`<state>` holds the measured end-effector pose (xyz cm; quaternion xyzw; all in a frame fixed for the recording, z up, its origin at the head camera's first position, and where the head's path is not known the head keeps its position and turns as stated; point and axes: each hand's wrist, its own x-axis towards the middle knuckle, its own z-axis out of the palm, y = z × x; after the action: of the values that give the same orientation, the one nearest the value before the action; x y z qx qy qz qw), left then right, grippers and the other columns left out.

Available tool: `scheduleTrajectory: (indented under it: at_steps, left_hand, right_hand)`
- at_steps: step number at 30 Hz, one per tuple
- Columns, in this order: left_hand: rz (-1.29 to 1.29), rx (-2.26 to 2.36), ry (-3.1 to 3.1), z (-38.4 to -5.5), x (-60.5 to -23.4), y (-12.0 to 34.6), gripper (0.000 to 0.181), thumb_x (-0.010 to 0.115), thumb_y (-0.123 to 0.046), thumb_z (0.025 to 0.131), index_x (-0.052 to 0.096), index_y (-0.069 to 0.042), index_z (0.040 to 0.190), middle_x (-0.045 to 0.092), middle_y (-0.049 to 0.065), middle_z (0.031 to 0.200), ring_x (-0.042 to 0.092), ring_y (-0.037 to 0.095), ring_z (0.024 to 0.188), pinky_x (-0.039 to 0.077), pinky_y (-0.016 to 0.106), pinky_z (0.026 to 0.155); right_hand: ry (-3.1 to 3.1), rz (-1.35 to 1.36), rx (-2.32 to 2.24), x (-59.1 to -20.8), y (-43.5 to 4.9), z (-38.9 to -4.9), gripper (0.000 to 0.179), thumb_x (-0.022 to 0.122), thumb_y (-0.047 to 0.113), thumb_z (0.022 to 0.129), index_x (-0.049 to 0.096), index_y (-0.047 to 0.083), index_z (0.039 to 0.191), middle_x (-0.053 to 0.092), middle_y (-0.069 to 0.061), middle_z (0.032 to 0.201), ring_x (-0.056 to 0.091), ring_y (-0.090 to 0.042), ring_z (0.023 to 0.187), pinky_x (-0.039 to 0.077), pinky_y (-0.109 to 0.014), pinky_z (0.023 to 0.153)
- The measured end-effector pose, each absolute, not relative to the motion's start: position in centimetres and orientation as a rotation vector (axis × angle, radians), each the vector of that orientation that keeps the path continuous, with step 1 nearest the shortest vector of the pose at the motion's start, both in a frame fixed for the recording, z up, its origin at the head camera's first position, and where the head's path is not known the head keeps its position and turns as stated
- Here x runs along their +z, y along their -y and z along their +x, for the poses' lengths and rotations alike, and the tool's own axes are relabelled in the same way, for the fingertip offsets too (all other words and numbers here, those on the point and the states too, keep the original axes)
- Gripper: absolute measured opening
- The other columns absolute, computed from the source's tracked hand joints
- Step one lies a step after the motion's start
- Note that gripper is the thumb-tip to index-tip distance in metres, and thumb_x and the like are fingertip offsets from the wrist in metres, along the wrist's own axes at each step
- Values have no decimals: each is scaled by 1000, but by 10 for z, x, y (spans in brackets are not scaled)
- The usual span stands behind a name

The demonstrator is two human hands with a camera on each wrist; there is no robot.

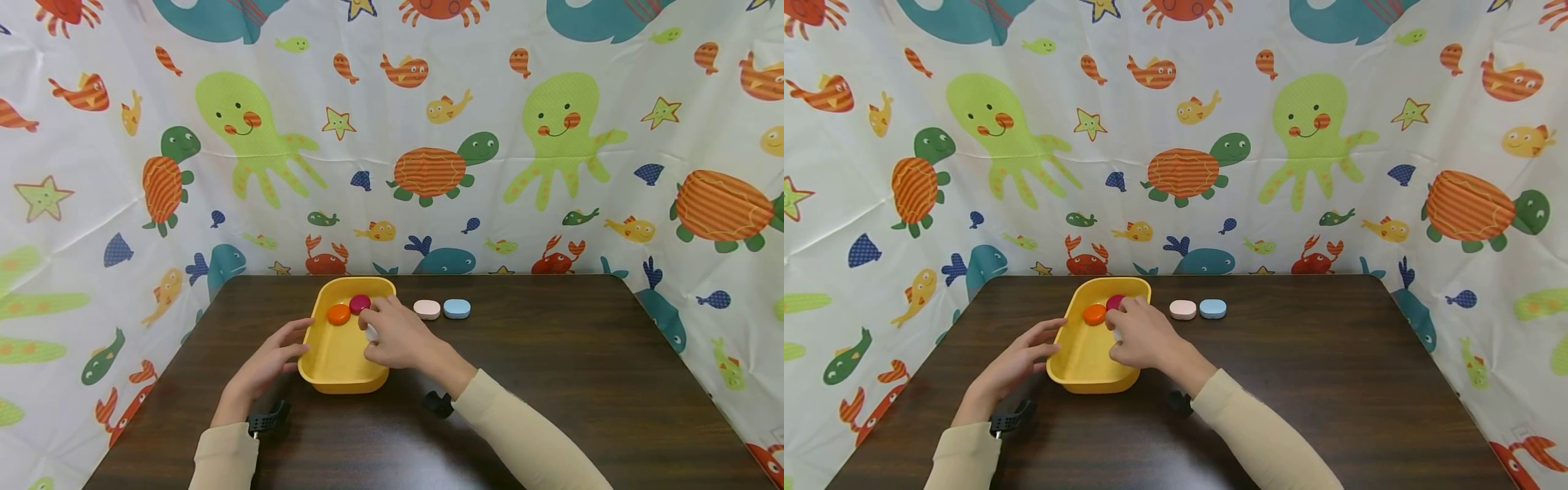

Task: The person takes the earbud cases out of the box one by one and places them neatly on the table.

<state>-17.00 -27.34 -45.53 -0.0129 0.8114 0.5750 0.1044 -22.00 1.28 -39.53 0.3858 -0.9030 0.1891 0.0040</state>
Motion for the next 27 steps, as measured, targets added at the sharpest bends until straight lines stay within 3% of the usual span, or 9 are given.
scheduleTrajectory:
  at_steps: [27]
  left_hand:
    - [-36, 1707, -2391, -170, -456, 274, 62, 58, -25, 103, 31, -16, 158, 27, 18, 162, 41, 42, 139, 46, 53, 107]
  right_hand:
    - [2718, 1055, 748, -384, -54, -224, 30, 76, 22, 80, 70, 16, 109, 55, -1, 109, 45, -18, 101, 53, -29, 81]
